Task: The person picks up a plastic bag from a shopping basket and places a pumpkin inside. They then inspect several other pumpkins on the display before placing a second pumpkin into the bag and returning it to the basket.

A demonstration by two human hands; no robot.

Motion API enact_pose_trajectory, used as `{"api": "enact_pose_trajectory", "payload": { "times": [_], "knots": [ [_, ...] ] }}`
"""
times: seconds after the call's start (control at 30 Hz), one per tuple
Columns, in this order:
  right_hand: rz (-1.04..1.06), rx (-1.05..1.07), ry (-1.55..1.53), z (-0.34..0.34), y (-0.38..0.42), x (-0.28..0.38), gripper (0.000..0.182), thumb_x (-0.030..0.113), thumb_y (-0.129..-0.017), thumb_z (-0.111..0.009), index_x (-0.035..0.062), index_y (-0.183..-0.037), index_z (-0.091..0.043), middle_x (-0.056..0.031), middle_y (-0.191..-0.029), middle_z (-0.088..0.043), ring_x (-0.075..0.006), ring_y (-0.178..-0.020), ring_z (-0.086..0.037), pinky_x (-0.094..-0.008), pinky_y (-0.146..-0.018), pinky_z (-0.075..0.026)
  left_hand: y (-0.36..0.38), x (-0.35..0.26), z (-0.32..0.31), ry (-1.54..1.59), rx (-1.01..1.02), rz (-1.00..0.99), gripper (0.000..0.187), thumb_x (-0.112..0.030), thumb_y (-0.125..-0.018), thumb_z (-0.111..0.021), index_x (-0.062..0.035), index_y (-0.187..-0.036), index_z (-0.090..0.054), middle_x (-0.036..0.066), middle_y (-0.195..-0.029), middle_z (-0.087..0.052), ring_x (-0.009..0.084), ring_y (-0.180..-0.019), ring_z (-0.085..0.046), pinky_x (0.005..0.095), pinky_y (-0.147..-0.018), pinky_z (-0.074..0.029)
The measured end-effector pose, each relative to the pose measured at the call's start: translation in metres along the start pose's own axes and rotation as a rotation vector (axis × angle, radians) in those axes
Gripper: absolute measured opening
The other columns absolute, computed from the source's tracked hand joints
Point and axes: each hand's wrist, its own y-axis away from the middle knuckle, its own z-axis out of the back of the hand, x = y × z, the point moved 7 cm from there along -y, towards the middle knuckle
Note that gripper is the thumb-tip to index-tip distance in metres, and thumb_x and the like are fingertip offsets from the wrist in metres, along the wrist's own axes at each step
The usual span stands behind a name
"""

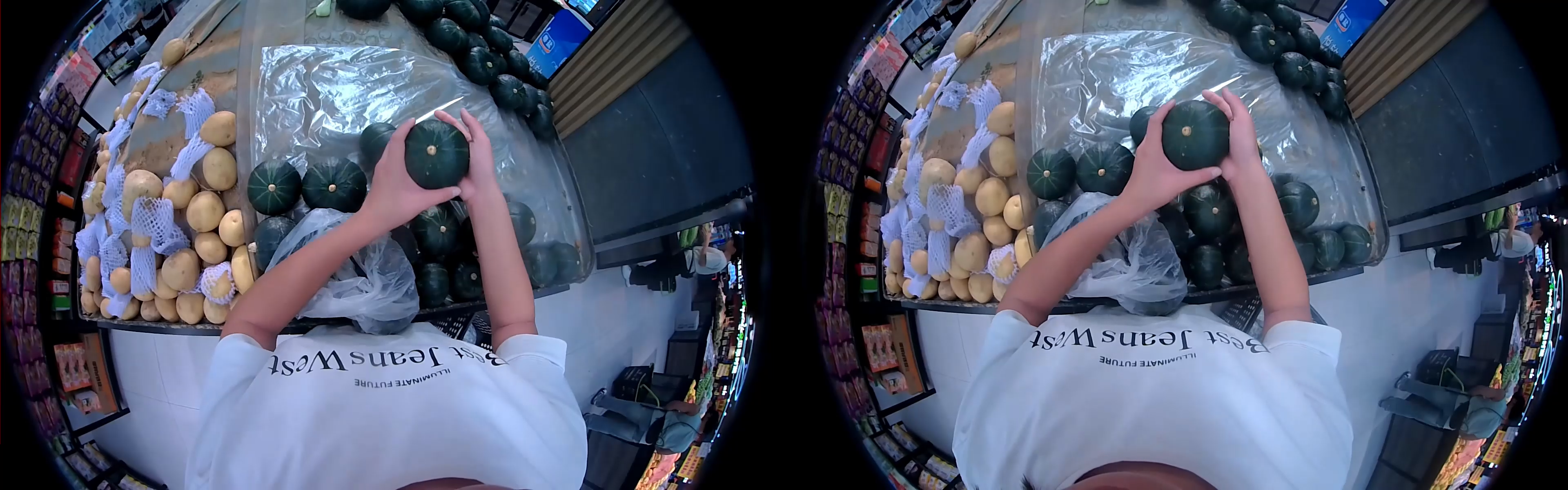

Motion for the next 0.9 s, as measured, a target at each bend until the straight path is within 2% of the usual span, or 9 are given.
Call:
{"api": "enact_pose_trajectory", "payload": {
  "times": [0.13, 0.17, 0.27, 0.5, 0.6, 0.63, 0.67, 0.77, 0.9],
  "knots": [
    [-0.132, 0.118, -0.13, -0.001, -0.028, -0.016, 0.043, 0.038, -0.09, -0.046, 0.0014, -0.11, -0.055, -0.0131, -0.094, -0.063, -0.0217, -0.084, -0.063, -0.0343, -0.079, -0.052, -0.006, 0.01, 0.004, 0.035, -0.05, 0.099, 0.102, -0.027, -0.055, -0.085, 0.0006, -0.135, -0.027, 0.02, -0.123, -0.048, 0.0305, -0.111, -0.053, 0.0378, -0.095, -0.042],
    [-0.137, 0.104, -0.141, 0.002, -0.029, -0.018, 0.042, 0.039, -0.089, -0.047, 0.0003, -0.103, -0.058, -0.0134, -0.093, -0.064, -0.0228, -0.083, -0.064, -0.0352, -0.079, -0.052, -0.006, 0.011, 0.004, 0.019, -0.048, 0.079, 0.102, -0.027, -0.055, -0.085, 0.0007, -0.135, -0.027, 0.021, -0.123, -0.048, 0.0308, -0.111, -0.053, 0.038, -0.095, -0.042],
    [-0.162, 0.071, -0.168, 0.005, -0.018, -0.02, 0.045, 0.041, -0.088, -0.048, -0.0008, -0.099, -0.06, -0.0141, -0.095, -0.065, -0.0241, -0.085, -0.064, -0.0362, -0.08, -0.053, -0.004, 0.016, 0.0, -0.027, -0.039, 0.023, 0.102, -0.027, -0.055, -0.084, 0.0008, -0.135, -0.027, 0.022, -0.124, -0.047, 0.0317, -0.113, -0.052, 0.0386, -0.095, -0.042],
    [-0.007, 0.074, -0.274, 0.01, -0.021, 0.005, 0.054, 0.048, -0.086, -0.045, -0.0027, -0.099, -0.06, -0.0169, -0.099, -0.064, -0.028, -0.091, -0.064, -0.0396, -0.084, -0.051, -0.03, -0.007, -0.004, -0.111, -0.028, -0.237, 0.099, -0.028, -0.054, -0.085, -0.004, -0.134, -0.033, 0.021, -0.122, -0.051, 0.0325, -0.11, -0.054, 0.04, -0.093, -0.044],
    [0.062, 0.006, -0.285, 0.01, -0.007, 0.013, 0.055, 0.048, -0.086, -0.044, -0.0023, -0.101, -0.059, -0.0168, -0.101, -0.064, -0.0274, -0.093, -0.063, -0.0393, -0.087, -0.05, -0.041, -0.013, -0.005, -0.161, 0.107, -0.383, 0.099, -0.035, -0.053, -0.085, -0.0053, -0.134, -0.036, 0.019, -0.12, -0.052, 0.0323, -0.11, -0.054, 0.0426, -0.099, -0.039],
    [0.077, -0.024, -0.325, 0.01, -0.002, 0.01, 0.049, 0.046, -0.088, -0.044, 0.001, -0.1, -0.06, -0.0143, -0.098, -0.064, -0.0258, -0.092, -0.062, -0.0381, -0.086, -0.049, -0.045, -0.014, -0.005, -0.473, 0.172, -0.394, 0.099, -0.043, -0.052, -0.084, -0.0039, -0.132, -0.039, 0.017, -0.118, -0.055, 0.033, -0.111, -0.054, 0.0461, -0.106, -0.03],
    [0.113, -0.053, -0.31, 0.016, -0.004, 0.002, 0.046, 0.045, -0.089, -0.044, 0.0022, -0.099, -0.059, -0.0132, -0.096, -0.064, -0.025, -0.091, -0.062, -0.0375, -0.086, -0.049, -0.046, -0.002, -0.003, -0.446, 0.194, -0.388, 0.098, -0.048, -0.053, -0.081, -0.0031, -0.13, -0.041, 0.017, -0.115, -0.057, 0.0338, -0.11, -0.053, 0.05, -0.11, -0.02],
    [0.126, -0.144, -0.293, 0.029, -0.004, -0.035, 0.033, 0.038, -0.092, -0.045, 0.0074, -0.098, -0.056, -0.0083, -0.094, -0.061, -0.0211, -0.088, -0.06, -0.0351, -0.082, -0.049, -0.034, 0.027, -0.009, -0.515, 0.303, -0.397, 0.096, -0.049, -0.053, -0.08, -0.0042, -0.129, -0.041, 0.016, -0.116, -0.057, 0.0306, -0.111, -0.053, 0.0521, -0.11, -0.019],
    [0.2, -0.162, -0.233, 0.028, 0.004, -0.049, 0.031, 0.034, -0.092, -0.05, 0.008, -0.109, -0.049, -0.008, -0.104, -0.055, -0.019, -0.098, -0.057, -0.035, -0.083, -0.049, -0.026, 0.015, -0.01, -0.551, 0.428, -0.463, 0.096, -0.05, -0.053, -0.079, -0.0055, -0.129, -0.041, 0.015, -0.115, -0.057, 0.028, -0.113, -0.053, 0.0518, -0.11, -0.018]
  ]
}}
